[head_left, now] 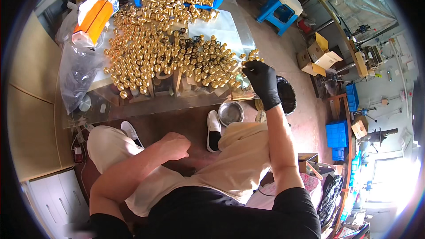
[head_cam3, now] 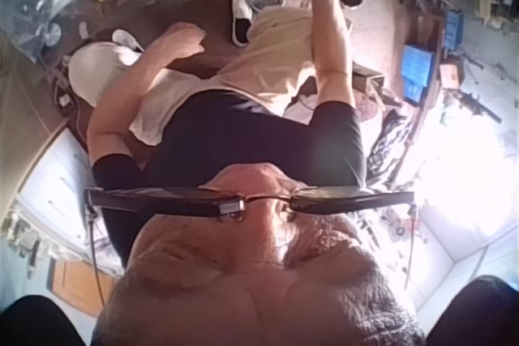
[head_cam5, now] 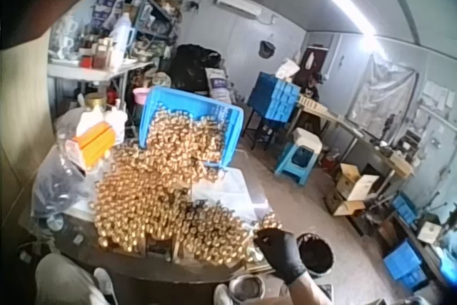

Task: The person sorts and inspects small gold-colored metal components on a glass workspace by hand.

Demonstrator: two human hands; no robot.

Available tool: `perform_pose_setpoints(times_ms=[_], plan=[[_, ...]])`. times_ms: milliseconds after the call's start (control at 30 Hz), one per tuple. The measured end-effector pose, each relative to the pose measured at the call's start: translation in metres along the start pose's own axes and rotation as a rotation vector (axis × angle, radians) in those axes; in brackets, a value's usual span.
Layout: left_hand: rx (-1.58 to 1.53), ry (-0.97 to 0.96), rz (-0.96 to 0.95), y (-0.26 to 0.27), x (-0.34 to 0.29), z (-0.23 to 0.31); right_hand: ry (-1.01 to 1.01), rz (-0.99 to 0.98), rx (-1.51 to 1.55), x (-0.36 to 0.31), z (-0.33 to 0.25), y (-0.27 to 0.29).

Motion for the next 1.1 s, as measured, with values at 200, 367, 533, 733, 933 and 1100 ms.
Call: perform_pose_setpoints(times_ms=[200,367,533,733,933,1100], plan=[[0.000,0.068,-0.068,-0.001,-0.001,-0.004,0.076,-0.173,0.048,0.009,-0.021,-0.030],[-0.030,0.065,-0.067,0.003,-0.004,0.000,0.075,-0.178,-0.028,0.013,-0.014,-0.036],[-0.013,0.065,-0.093,0.000,-0.003,0.001,0.108,-0.126,-0.054,0.017,-0.012,-0.035],[-0.014,0.050,-0.072,0.001,-0.003,0.002,0.074,-0.103,-0.104,0.022,0.007,-0.028],[-0.010,0.034,-0.051,-0.005,-0.001,-0.002,0.053,-0.042,-0.094,0.018,0.005,-0.017],[-0.027,0.049,-0.061,-0.003,-0.002,-0.001,0.145,0.002,-0.061,0.010,-0.006,-0.017]])
Point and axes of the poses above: each hand's wrist, its own x-axis towards the middle knuckle, its own y-axis out of the back of the hand, z = x × y, the point moved 5 cm from there along x, towards the middle knuckle, and after that the axes turned 8 degrees about -x, right-handed, at the moved point
